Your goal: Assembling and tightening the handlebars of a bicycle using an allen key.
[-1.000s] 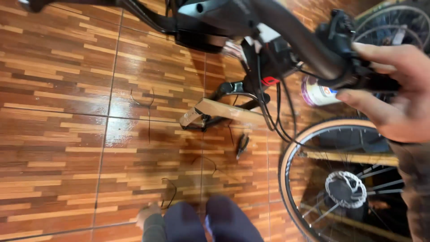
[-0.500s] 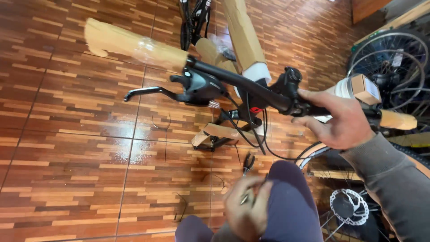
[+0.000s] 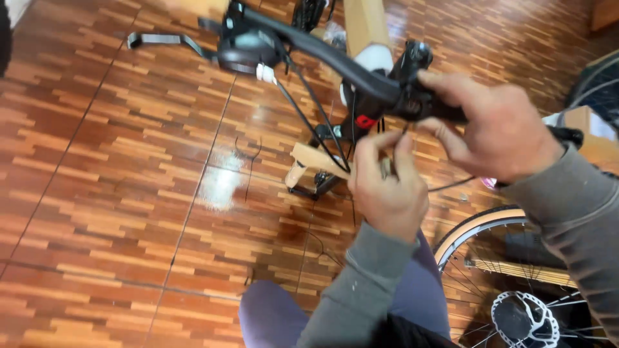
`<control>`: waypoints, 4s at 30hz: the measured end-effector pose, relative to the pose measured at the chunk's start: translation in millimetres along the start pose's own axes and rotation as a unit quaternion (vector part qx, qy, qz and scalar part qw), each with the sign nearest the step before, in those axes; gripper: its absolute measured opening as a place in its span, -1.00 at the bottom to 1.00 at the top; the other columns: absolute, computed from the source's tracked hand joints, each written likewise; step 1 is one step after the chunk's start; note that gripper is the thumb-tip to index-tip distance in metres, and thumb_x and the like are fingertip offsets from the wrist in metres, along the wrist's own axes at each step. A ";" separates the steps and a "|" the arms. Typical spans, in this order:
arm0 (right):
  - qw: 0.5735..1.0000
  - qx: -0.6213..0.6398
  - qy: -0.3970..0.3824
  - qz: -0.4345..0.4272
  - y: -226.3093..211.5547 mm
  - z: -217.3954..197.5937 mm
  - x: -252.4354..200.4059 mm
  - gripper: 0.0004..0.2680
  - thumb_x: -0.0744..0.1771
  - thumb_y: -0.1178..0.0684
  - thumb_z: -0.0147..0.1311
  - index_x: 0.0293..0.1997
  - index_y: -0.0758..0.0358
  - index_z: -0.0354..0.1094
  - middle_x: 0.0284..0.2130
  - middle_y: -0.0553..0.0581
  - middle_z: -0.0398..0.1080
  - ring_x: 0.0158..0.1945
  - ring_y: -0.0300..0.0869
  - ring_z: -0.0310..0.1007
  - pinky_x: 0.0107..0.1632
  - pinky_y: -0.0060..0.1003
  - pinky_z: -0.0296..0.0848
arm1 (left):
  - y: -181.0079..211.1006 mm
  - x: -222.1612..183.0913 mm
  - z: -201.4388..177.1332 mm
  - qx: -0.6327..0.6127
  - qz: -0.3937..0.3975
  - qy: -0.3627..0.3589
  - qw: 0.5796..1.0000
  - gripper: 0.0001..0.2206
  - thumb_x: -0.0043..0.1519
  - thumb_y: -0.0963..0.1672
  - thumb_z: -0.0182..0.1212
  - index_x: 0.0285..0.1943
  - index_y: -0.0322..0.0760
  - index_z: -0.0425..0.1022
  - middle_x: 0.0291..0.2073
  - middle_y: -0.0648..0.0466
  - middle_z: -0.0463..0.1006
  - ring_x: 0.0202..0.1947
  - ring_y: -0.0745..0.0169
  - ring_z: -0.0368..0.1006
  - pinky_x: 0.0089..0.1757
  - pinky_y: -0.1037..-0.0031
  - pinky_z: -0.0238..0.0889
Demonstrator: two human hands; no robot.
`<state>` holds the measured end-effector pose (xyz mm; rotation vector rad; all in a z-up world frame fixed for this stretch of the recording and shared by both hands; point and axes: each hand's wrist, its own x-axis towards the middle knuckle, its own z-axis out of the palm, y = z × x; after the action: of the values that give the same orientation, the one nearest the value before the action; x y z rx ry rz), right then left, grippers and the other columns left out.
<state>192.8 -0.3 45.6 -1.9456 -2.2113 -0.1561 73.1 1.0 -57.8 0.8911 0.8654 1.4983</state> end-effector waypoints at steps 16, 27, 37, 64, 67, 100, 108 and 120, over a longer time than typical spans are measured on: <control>0.995 0.022 0.065 -0.071 18.5 7.8 -5.7 -0.63 0.32 0.09 0.29 0.26 0.36 0.38 -0.15 0.47 0.52 -0.16 0.23 0.58 -0.04 0.01 0.54 | -22.3 3.8 9.2 0.153 0.212 0.016 0.965 -0.90 0.26 -0.21 0.34 -0.20 -0.38 0.51 -0.29 -0.08 0.64 -0.31 0.10 0.61 -0.22 0.40 0.46; 0.997 0.015 0.058 -0.056 18.0 4.6 -6.4 -0.64 0.33 0.05 0.31 0.24 0.32 0.39 -0.21 0.43 0.54 -0.20 0.24 0.57 -0.05 0.03 0.53 | -23.9 20.6 6.7 0.194 0.216 -0.017 0.957 -0.87 0.22 -0.18 0.38 -0.23 -0.35 0.52 -0.36 -0.04 0.65 -0.38 0.15 0.58 -0.26 0.43 0.43; 0.991 0.038 0.075 -0.099 16.5 -1.8 -6.6 -0.67 0.33 0.12 0.29 0.20 0.41 0.39 -0.10 0.45 0.52 -0.09 0.23 0.57 -0.03 0.03 0.51 | -13.3 26.9 3.4 0.241 0.135 -0.042 0.960 -0.79 0.15 -0.10 0.49 -0.29 -0.33 0.57 -0.56 0.04 0.58 -0.58 0.31 0.40 -0.44 0.46 0.30; 0.988 0.097 0.082 -0.088 23.0 1.6 -8.4 -0.69 0.33 0.11 0.26 0.20 0.32 0.40 -0.12 0.36 0.52 -0.08 0.18 0.54 -0.08 0.03 0.47 | 29.7 -28.9 -32.2 0.292 0.199 -0.123 0.927 -0.85 0.44 -0.16 0.09 -0.13 -0.39 0.45 -0.37 -0.10 0.44 -0.32 0.00 0.38 -0.20 0.25 0.28; 0.991 0.048 0.090 -0.091 23.9 1.0 -7.3 -0.68 0.30 0.10 0.31 0.17 0.31 0.44 -0.19 0.36 0.53 -0.18 0.21 0.53 -0.14 0.07 0.47 | 53.9 -34.1 -29.2 0.347 0.318 -0.085 0.878 -0.93 0.31 -0.18 0.28 -0.14 -0.33 0.57 -0.37 -0.08 0.43 -0.29 -0.01 0.37 -0.20 0.29 0.27; 0.994 -0.009 0.055 -0.090 25.2 2.2 -8.9 -0.81 0.36 0.05 0.25 -0.06 0.39 0.53 -0.39 0.32 0.51 -0.40 0.12 0.50 -0.28 -0.05 0.50 | -23.7 -10.9 -7.9 -0.096 0.072 0.035 0.992 -0.88 0.38 -0.19 0.23 -0.13 -0.46 0.49 -0.30 -0.08 0.67 -0.39 0.35 0.56 -0.29 0.54 0.48; 0.997 -0.006 0.035 -0.066 23.4 1.6 -10.4 -0.83 0.39 0.05 0.21 -0.03 0.35 0.52 -0.43 0.30 0.49 -0.49 0.10 0.45 -0.39 -0.04 0.46 | -31.8 -14.9 -4.3 -0.084 0.093 0.058 0.990 -0.87 0.38 -0.19 0.24 -0.13 -0.47 0.49 -0.31 -0.09 0.66 -0.37 0.30 0.58 -0.28 0.48 0.52; 0.999 -0.029 0.020 -0.039 22.3 -0.5 -11.1 -0.83 0.41 0.00 0.18 -0.06 0.32 0.53 -0.55 0.29 0.44 -0.58 0.08 0.42 -0.49 -0.06 0.43 | 27.0 -28.0 -6.9 0.373 0.243 0.031 0.895 -0.87 0.31 -0.15 0.36 -0.21 -0.36 0.56 -0.41 -0.03 0.65 -0.44 0.23 0.57 -0.37 0.39 0.42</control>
<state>216.2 -8.2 42.7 -1.8689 -2.2830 -0.2715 57.4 -29.7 -38.6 1.7311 1.3769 1.6278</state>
